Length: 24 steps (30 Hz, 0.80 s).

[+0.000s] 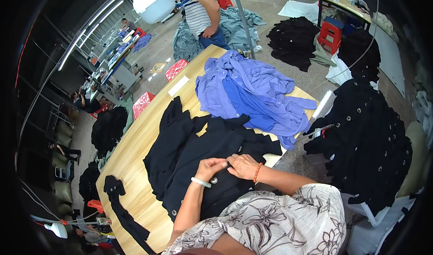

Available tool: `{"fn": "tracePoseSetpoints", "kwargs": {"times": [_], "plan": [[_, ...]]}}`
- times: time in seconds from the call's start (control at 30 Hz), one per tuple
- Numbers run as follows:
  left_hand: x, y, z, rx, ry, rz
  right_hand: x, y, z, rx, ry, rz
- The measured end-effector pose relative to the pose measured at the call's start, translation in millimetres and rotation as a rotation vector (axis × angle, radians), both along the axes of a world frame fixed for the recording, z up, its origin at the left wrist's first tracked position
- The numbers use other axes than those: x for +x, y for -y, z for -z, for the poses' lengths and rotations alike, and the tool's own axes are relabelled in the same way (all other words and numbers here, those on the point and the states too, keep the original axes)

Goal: Attaching tags and fasteners to black garments at a workbench in a factory setting.

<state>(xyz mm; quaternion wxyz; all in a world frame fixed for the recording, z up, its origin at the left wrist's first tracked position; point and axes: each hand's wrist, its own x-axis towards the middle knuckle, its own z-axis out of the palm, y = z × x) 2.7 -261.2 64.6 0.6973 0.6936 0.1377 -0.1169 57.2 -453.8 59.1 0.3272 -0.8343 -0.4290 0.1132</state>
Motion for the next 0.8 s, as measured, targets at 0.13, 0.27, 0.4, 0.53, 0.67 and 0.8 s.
{"fn": "tracePoseSetpoints", "kwargs": {"times": [0.13, 0.27, 0.4, 0.53, 0.67, 0.8], "plan": [[-13.8, 13.0, -11.1, 0.544, 0.287, 0.172, 5.9, 1.9, 5.5, 0.087, -0.001, -0.023], [-17.5, 28.8, -8.1, 0.858, 0.364, 0.058, 15.6, 3.5, 7.6, 0.111, -0.083, -0.099], [-16.6, 27.9, -1.4, 0.771, 0.296, 0.008, 21.6, 5.8, 9.2, 0.109, -0.136, -0.140], [-15.0, 18.8, 10.7, 0.602, 0.255, -0.018, 22.3, 3.2, 12.8, 0.164, -0.126, -0.071], [-13.0, 11.9, 21.5, 0.421, 0.164, -0.067, 25.0, 4.8, 10.3, 0.245, -0.029, -0.088], [-11.0, 12.0, 19.4, 0.471, 0.198, -0.031, 31.0, 8.5, 0.6, 0.197, 0.011, -0.225]]}}
